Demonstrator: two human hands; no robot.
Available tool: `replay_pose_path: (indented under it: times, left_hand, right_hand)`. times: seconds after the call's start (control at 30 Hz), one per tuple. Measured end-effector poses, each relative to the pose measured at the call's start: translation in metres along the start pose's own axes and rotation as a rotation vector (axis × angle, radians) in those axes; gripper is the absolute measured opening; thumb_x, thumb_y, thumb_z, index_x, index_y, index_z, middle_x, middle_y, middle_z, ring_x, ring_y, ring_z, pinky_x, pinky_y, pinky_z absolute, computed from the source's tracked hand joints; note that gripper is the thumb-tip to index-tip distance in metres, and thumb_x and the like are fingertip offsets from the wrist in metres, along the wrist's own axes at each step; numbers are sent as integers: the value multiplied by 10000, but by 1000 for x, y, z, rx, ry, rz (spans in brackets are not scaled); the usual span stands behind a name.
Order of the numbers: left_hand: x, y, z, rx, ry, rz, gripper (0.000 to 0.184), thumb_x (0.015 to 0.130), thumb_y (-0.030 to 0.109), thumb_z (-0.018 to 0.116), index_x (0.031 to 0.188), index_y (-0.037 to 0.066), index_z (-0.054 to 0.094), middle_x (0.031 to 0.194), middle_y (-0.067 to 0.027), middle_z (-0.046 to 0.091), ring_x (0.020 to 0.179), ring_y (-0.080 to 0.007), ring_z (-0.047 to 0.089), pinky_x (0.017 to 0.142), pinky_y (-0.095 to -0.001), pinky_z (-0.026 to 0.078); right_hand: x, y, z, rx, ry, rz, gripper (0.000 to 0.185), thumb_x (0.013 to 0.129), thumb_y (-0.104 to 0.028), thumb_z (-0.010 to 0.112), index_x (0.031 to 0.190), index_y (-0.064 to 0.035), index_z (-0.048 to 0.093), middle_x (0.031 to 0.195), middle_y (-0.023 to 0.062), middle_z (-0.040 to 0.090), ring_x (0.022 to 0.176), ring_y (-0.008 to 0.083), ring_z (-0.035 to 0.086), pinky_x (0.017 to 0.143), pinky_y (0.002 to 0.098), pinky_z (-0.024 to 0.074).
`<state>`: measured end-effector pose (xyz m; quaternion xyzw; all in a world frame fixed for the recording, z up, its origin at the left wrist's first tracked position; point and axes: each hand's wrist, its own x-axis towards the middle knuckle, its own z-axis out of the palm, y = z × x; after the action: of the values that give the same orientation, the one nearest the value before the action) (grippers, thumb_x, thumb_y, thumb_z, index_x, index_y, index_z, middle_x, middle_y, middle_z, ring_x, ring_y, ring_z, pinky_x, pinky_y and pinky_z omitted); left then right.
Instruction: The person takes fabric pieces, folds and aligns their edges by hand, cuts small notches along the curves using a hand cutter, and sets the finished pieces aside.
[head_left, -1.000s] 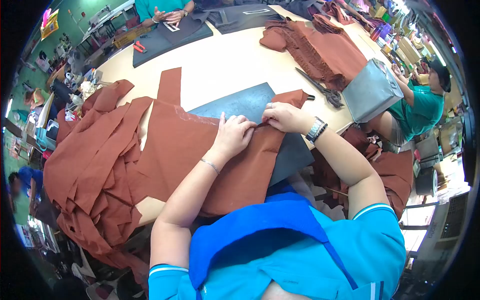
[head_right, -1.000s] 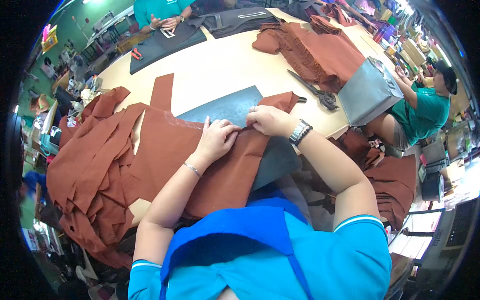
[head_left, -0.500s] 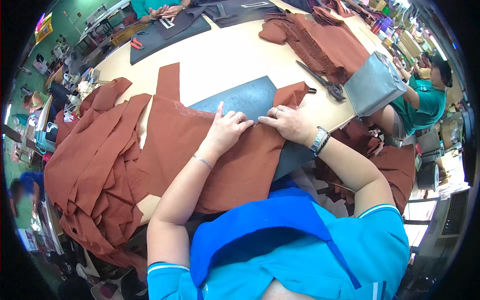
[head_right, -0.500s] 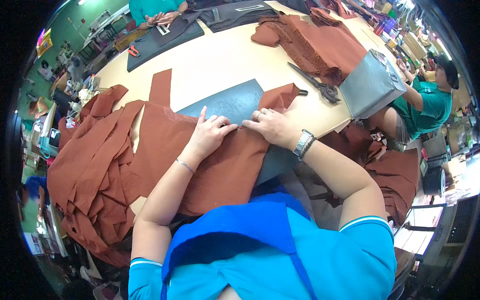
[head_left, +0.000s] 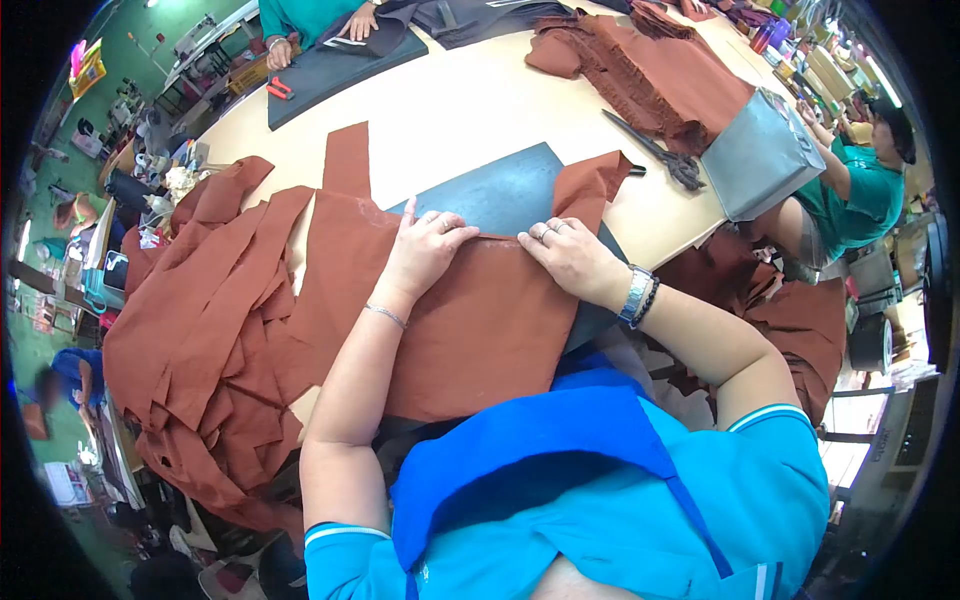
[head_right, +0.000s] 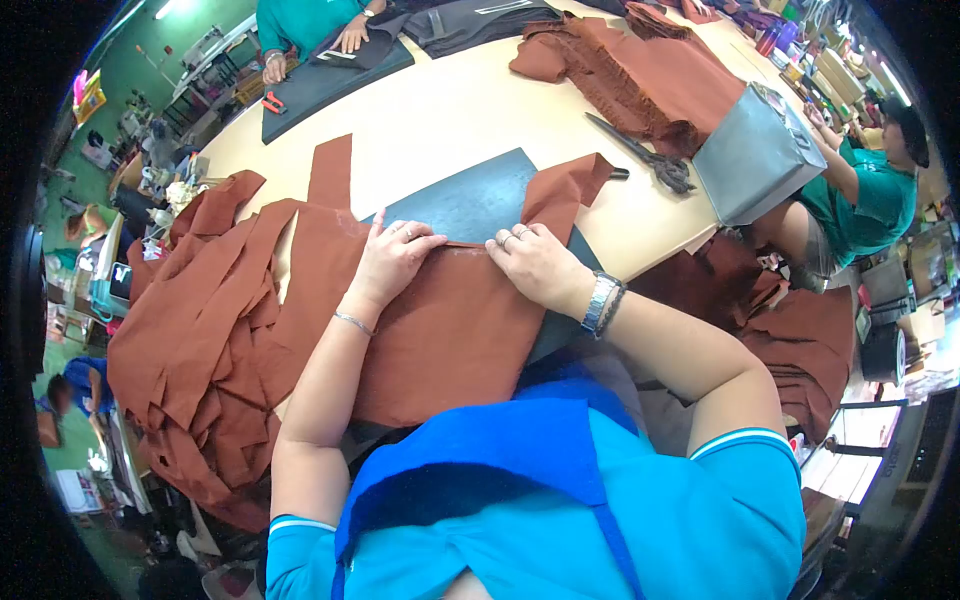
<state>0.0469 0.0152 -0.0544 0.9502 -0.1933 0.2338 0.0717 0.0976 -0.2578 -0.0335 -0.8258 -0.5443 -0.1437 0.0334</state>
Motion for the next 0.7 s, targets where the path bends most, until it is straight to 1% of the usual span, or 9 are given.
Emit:
replay_pose_path:
  times: [0.07, 0.17, 0.27, 0.37, 0.47, 0.57, 0.63, 0.67, 0.7]
  left_hand:
    - [-1, -3, 0, -3, 10, -5, 182, 905, 173, 622, 1007, 251, 751, 1003, 76, 652, 982, -130, 629, 1102, -625, 383]
    - [-1, -3, 2, 17, 16, -5, 178, 900, 175, 641, 1018, 258, 745, 1016, 79, 654, 990, -135, 635, 1087, -625, 390]
    - [-1, 0, 0, 21, 12, -22, 188, 900, 177, 642, 1029, 267, 744, 1026, 79, 651, 1000, -135, 632, 1084, -634, 385]
    - [-2, -2, 3, 29, 9, -35, 193, 902, 182, 636, 1033, 275, 743, 1033, 81, 644, 1003, -135, 627, 1091, -642, 371]
    - [-2, -1, 3, 27, -10, -51, 189, 905, 193, 629, 1026, 281, 744, 1036, 82, 635, 1004, -132, 620, 1102, -643, 361]
    - [-2, -1, 1, 7, -17, -65, 190, 903, 187, 640, 1039, 277, 735, 1050, 75, 634, 1026, -141, 617, 1107, -634, 355]
    - [-2, -1, -1, 4, -13, -65, 196, 902, 174, 652, 1070, 254, 716, 1069, 57, 636, 1043, -165, 616, 1111, -620, 353]
    - [-3, -2, -3, -75, 40, -109, 196, 904, 167, 656, 1083, 234, 701, 1085, 44, 638, 1059, -178, 613, 1113, -614, 350]
    - [-3, -4, -7, -155, 96, -153, 200, 905, 160, 659, 1096, 214, 685, 1100, 31, 639, 1075, -192, 611, 1115, -608, 348]
  right_hand:
    - [1, -2, -3, 50, -51, 40, 406, 908, -126, 507, 1303, -70, 581, 1118, 108, 618, 1039, 252, 606, 839, 388, 484]
    - [7, -7, -10, 48, -59, 56, 426, 906, -126, 515, 1328, -80, 563, 1127, 106, 614, 1016, 254, 610, 806, 398, 493]
    - [19, -16, -20, 6, -150, 94, 460, 922, -132, 501, 1381, -131, 539, 1149, 110, 609, 1018, 257, 612, 803, 408, 494]
    - [33, -20, -17, -57, -188, 95, 561, 913, -110, 488, 1466, -197, 470, 1136, 121, 587, 1011, 258, 592, 760, 384, 485]
    - [38, -18, -15, -90, -230, 94, 596, 913, -122, 498, 1497, -229, 445, 1154, 130, 590, 1008, 264, 598, 754, 379, 480]
    - [20, -5, -29, -49, -231, 48, 435, 954, -144, 473, 1385, -159, 536, 1205, 131, 598, 1072, 263, 609, 801, 427, 494]
    - [-1, 12, -34, -65, -124, 52, 329, 957, -188, 520, 1271, -96, 557, 1142, 139, 618, 1025, 277, 629, 795, 423, 508]
    - [-10, 20, -37, -74, -71, 51, 295, 958, -210, 544, 1214, -65, 568, 1110, 143, 628, 1001, 284, 640, 792, 421, 514]
    - [-14, 20, -43, 7, -126, 196, 288, 938, -253, 591, 1151, -63, 557, 1061, 139, 634, 971, 293, 645, 788, 420, 519]
